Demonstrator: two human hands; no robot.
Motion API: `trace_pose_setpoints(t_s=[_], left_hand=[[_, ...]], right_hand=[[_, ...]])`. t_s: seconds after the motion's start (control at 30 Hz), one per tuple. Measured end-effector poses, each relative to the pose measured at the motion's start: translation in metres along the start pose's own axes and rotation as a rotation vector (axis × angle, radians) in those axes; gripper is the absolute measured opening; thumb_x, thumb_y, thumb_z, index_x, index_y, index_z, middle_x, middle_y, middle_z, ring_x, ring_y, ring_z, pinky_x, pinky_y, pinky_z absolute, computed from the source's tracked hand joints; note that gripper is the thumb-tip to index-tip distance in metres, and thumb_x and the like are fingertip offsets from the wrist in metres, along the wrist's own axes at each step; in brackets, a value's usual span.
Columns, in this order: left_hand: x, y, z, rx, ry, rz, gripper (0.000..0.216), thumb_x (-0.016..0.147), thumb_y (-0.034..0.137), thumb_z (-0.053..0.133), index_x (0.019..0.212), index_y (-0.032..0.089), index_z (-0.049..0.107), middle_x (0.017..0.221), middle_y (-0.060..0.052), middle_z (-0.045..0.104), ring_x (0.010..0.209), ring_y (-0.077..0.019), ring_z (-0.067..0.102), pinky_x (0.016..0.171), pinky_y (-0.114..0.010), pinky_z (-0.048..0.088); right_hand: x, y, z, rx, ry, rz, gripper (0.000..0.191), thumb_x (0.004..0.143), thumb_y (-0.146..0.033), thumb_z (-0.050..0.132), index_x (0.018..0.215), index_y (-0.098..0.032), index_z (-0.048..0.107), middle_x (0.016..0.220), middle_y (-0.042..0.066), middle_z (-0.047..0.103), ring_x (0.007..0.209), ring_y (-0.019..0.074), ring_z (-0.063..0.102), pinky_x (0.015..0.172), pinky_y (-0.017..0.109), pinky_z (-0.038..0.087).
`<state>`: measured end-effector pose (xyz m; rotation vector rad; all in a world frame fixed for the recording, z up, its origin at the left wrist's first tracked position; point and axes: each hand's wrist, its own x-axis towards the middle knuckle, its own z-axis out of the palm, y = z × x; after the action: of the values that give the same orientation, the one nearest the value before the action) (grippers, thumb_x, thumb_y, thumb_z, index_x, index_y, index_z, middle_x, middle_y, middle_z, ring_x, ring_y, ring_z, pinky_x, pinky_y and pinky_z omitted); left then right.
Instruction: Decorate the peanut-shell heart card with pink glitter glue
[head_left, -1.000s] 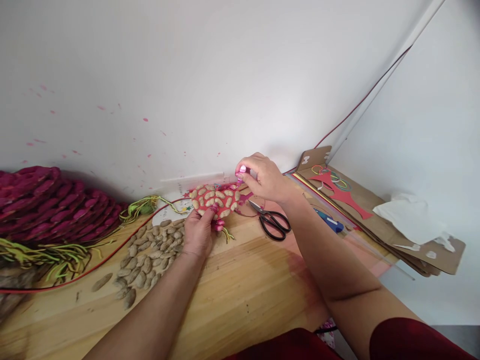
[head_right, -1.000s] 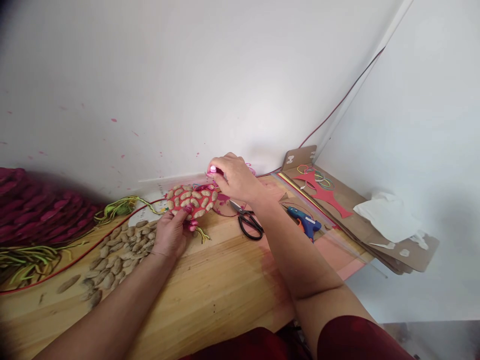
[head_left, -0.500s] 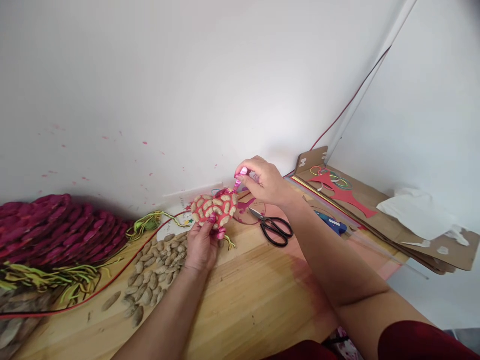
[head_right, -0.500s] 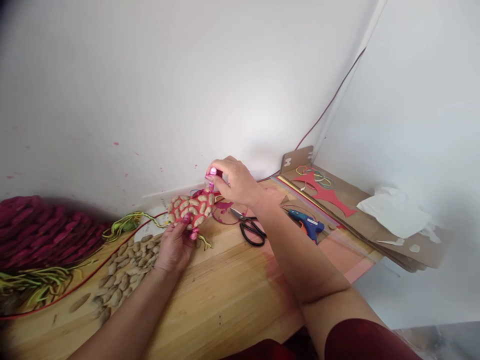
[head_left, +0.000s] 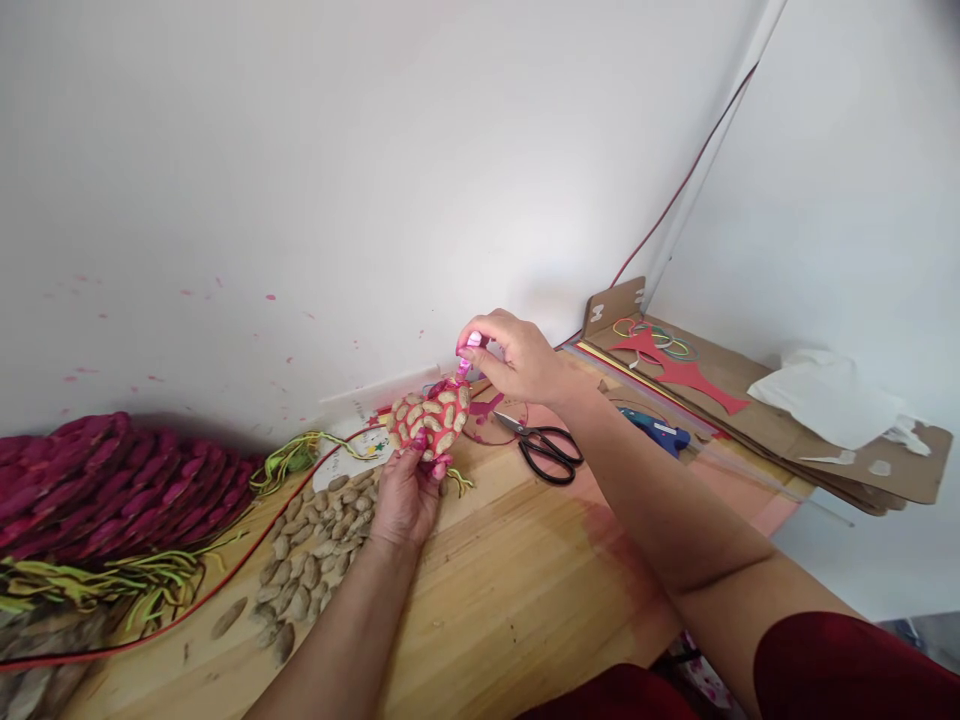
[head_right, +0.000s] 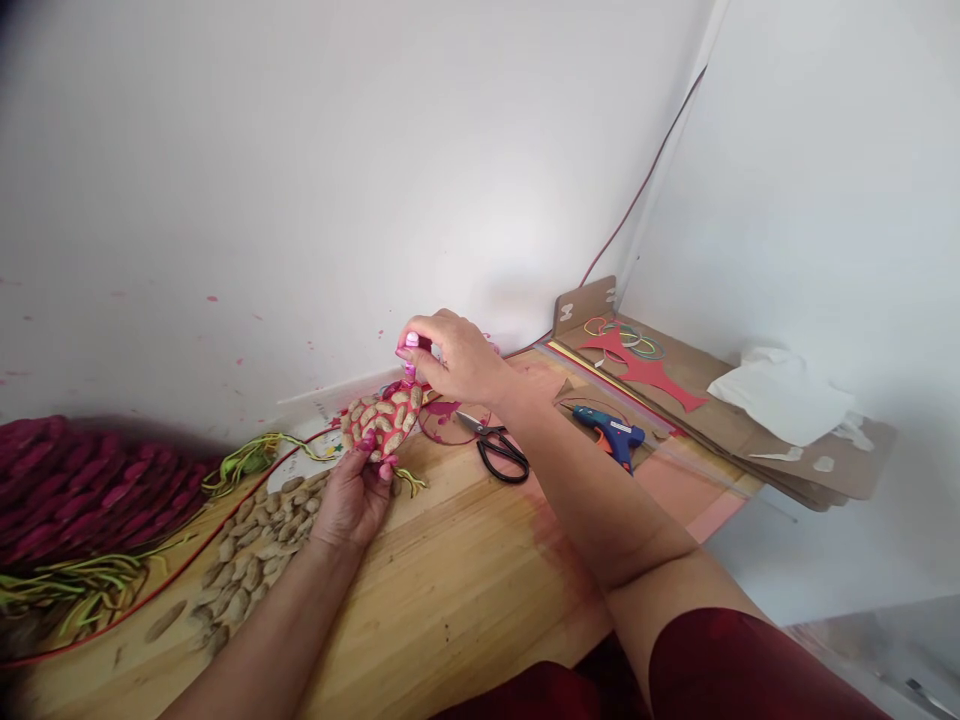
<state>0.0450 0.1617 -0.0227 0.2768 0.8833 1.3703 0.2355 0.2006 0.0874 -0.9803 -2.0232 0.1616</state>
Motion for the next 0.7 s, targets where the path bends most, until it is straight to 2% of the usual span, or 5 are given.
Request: trace_pose_setpoints(t_s=[0.2,0.53,0.7], left_hand=[[-0.0019,0.0017,0.0023,0.012,0.022,0.001,0.013,0.086,0.007,0.073,0.084,0.016,0.065,0.062,0.003,0.067,0.041,-0.0087,0.061,0.036,-0.012,0.043],[0.0012,0.0012,-0.0007,0.040,-0.019,0.017,0.016,0.083,0.010,0.078,0.088,0.017,0.065,0.064,0.004,0.068,0.040,-0.0081,0.061,0.035,-0.011,0.044],[0.0012,0.0013,-0.0011,0.014,-0.006,0.002,0.011,0.087,0.008,0.072,0.088,0.016,0.065,0.063,0.002,0.068,0.040,-0.0087,0.061,0.035,-0.011,0.044]], right_hand=[[-0.0003,0.0029,-0.0041,0.007,0.029,-0.026,0.015,0.098,-0.028,0.057,0.088,-0.023,0.067,0.086,0.003,0.075,0.088,0.0205,0.061,0.086,0.034,0.044],[0.0009,0.0050,0.0015,-0.034,-0.033,-0.037,0.014,0.096,-0.025,0.056,0.087,-0.022,0.066,0.087,0.004,0.075,0.089,0.0208,0.061,0.088,0.034,0.044],[0.0003,0.0049,0.0002,-0.042,-0.031,-0.050,0.014,0.096,-0.024,0.055,0.088,-0.022,0.066,0.089,0.004,0.075,0.090,0.0208,0.061,0.088,0.034,0.044]])
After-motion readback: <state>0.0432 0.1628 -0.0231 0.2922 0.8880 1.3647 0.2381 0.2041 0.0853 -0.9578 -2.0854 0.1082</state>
